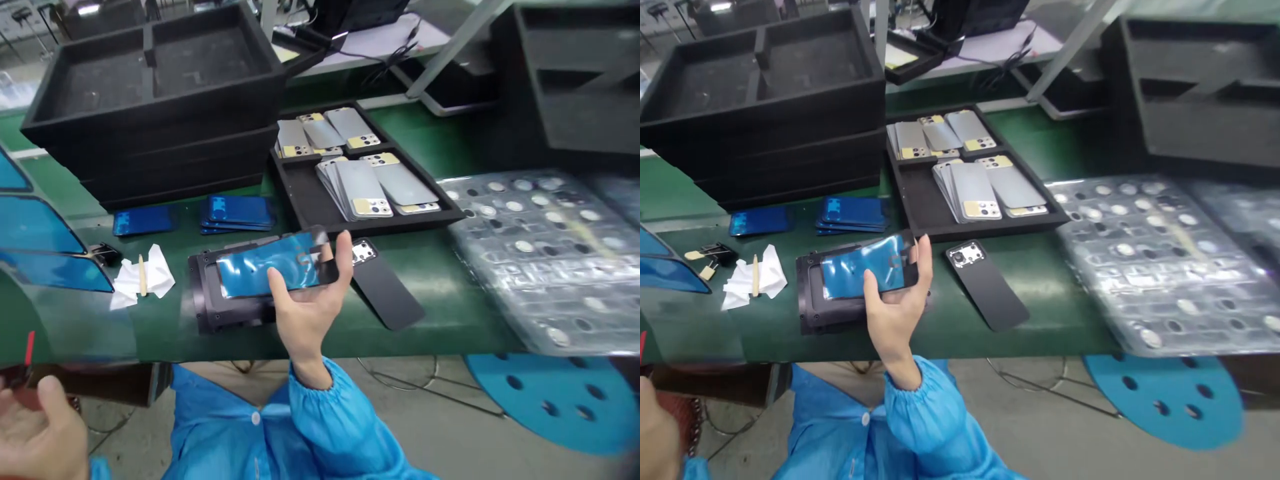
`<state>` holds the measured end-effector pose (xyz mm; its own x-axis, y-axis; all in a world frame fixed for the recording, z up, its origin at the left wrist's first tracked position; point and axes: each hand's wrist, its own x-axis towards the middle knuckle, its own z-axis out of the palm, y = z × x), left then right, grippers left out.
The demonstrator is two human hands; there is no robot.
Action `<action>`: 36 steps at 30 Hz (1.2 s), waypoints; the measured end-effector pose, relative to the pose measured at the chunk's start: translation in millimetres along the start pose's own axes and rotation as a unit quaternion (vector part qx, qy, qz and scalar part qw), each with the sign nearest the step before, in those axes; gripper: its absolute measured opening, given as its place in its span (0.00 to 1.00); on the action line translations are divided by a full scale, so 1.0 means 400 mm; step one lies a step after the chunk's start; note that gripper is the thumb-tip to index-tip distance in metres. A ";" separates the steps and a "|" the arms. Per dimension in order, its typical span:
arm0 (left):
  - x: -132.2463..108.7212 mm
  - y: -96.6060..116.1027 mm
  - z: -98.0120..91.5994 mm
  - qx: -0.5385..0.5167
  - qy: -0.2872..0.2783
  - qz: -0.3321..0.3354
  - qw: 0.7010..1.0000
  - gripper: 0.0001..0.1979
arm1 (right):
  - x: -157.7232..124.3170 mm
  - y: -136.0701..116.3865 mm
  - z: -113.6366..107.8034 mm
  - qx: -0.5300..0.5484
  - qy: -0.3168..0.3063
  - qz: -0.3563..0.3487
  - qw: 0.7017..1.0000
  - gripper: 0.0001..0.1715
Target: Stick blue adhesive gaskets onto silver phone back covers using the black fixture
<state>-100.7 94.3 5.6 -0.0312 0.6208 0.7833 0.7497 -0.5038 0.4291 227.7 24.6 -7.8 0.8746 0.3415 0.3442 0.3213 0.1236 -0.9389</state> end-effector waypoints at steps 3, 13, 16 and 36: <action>-0.013 0.148 0.086 -0.084 -0.051 0.102 0.990 0.13 | -0.006 0.006 -0.009 -0.010 -0.016 0.007 1.000 0.51; 0.003 0.353 0.284 -0.091 -0.404 0.293 0.862 0.24 | -0.010 -0.018 -0.027 -0.058 -0.015 -0.017 0.998 0.33; -0.001 0.340 0.286 -0.071 -0.432 0.293 0.850 0.25 | -0.007 -0.022 -0.039 -0.034 -0.029 -0.046 0.998 0.31; -0.017 0.371 0.300 -0.047 -0.395 0.234 0.887 0.26 | 0.118 0.273 -0.487 -0.364 -0.091 0.078 0.924 0.50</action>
<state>90.3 87.4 10.0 0.7696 0.5397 0.3413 0.4992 -0.8418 0.2055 374.9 -127.4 -93.6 0.8768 0.4613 0.1357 0.4127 -0.5770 -0.7048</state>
